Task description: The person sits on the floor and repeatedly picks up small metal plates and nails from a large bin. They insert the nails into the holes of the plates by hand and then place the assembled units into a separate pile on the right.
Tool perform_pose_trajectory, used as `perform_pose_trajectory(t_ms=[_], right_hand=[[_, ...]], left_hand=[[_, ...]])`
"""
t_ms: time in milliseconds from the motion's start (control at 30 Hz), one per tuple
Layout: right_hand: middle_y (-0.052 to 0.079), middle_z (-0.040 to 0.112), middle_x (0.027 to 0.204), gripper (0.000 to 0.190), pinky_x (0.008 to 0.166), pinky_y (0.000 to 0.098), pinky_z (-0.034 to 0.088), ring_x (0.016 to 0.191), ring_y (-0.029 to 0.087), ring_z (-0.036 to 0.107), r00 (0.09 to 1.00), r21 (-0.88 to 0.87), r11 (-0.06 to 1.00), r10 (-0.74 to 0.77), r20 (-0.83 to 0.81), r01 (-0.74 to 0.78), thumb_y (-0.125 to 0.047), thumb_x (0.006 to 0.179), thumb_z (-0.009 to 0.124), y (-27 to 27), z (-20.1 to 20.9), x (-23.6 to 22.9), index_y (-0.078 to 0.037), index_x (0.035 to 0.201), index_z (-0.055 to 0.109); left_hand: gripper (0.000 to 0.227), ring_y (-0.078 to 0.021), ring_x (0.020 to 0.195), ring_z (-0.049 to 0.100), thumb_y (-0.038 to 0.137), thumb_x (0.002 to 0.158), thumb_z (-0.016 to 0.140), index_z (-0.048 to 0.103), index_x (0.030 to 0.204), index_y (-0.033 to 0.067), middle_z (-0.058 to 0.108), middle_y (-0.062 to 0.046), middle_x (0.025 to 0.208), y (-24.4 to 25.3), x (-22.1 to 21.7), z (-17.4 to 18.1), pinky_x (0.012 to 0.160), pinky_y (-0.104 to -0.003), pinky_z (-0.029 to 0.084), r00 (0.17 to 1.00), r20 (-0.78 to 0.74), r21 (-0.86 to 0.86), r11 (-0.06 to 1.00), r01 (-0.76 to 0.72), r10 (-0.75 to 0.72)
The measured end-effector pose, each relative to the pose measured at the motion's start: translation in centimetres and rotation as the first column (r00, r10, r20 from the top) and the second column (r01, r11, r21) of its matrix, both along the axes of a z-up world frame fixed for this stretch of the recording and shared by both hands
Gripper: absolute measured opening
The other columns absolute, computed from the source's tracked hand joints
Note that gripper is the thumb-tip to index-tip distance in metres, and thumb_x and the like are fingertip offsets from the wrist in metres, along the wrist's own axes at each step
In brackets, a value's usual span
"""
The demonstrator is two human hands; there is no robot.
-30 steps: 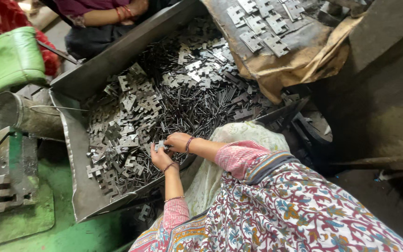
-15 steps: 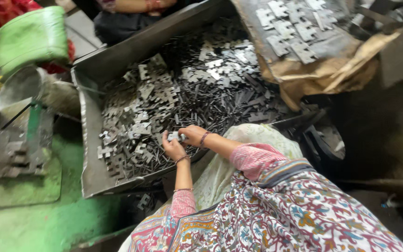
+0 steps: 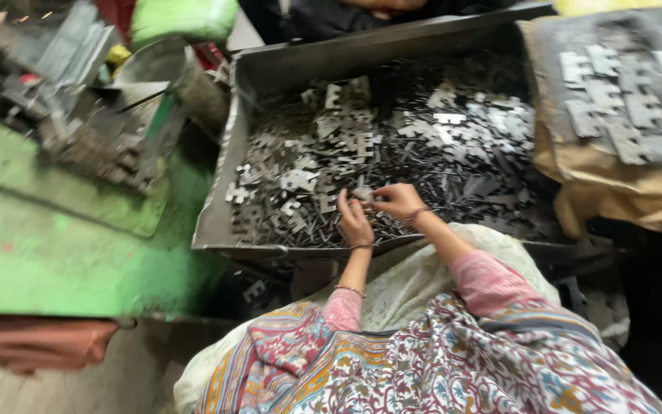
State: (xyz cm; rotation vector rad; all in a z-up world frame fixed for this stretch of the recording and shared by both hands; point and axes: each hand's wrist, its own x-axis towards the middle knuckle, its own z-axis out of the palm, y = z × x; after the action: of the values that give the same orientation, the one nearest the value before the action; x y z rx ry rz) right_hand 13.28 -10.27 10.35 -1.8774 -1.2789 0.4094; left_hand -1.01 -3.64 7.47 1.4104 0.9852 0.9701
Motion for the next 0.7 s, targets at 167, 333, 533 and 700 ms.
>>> perform_pose_trajectory(t_ms=[167, 333, 533, 700], right_hand=[[0.009, 0.079, 0.095, 0.038, 0.067, 0.0278, 0.056, 0.075, 0.012, 0.07, 0.981, 0.01, 0.986, -0.164, -0.104, 0.166, -0.026, 0.085, 0.08, -4.2, 6.6, 2.9, -0.01, 0.118, 0.077], [0.012, 0.077, 0.09, 0.031, 0.071, 0.026, 0.053, 0.077, 0.012, 0.067, 0.959, 0.231, 0.932, -0.281, -0.025, 0.279, -0.016, 0.092, 0.078, -11.7, 12.7, 6.8, -0.004, 0.121, 0.077], [0.011, 0.078, 0.112, 0.026, 0.08, 0.0286, 0.061, 0.091, 0.017, 0.076, 0.773, 0.342, 0.796, -0.588, 0.238, 0.5, -0.014, 0.099, 0.079, -22.3, 15.6, 14.9, -0.007, 0.124, 0.079], [0.02, 0.076, 0.116, 0.032, 0.095, 0.0379, 0.059, 0.103, 0.031, 0.075, 0.497, 0.461, 0.693, -0.72, 0.484, 0.555, -0.003, 0.085, 0.077, -30.1, 14.6, 21.3, 0.002, 0.117, 0.078]], left_hand=[[0.045, -0.0325, 0.086, 0.074, 0.03, 0.107, 0.049, 0.045, 0.149, 0.0135, 0.076, -0.014, 0.099, -1.1, 0.1, 1.5, 0.067, -0.045, 0.057, 0.971, -0.236, 0.34, 0.934, 0.108, -0.026], [0.031, -0.0383, 0.086, 0.072, 0.029, 0.105, 0.052, 0.061, 0.132, 0.0146, 0.074, -0.018, 0.096, -1.5, -0.1, 1.3, 0.073, -0.048, 0.056, 0.937, -0.346, 0.475, 0.855, 0.206, -0.034], [0.023, -0.0358, 0.083, 0.072, 0.026, 0.103, 0.055, 0.07, 0.118, 0.0177, 0.075, -0.015, 0.092, -1.7, 0.0, 0.6, 0.072, -0.048, 0.056, 0.877, -0.474, 0.461, 0.827, 0.323, -0.079], [0.022, -0.0333, 0.084, 0.072, 0.023, 0.104, 0.054, 0.073, 0.112, 0.0164, 0.075, -0.012, 0.094, -1.9, -0.4, 1.1, 0.072, -0.046, 0.057, 0.858, -0.501, 0.51, 0.762, 0.4, -0.116]])
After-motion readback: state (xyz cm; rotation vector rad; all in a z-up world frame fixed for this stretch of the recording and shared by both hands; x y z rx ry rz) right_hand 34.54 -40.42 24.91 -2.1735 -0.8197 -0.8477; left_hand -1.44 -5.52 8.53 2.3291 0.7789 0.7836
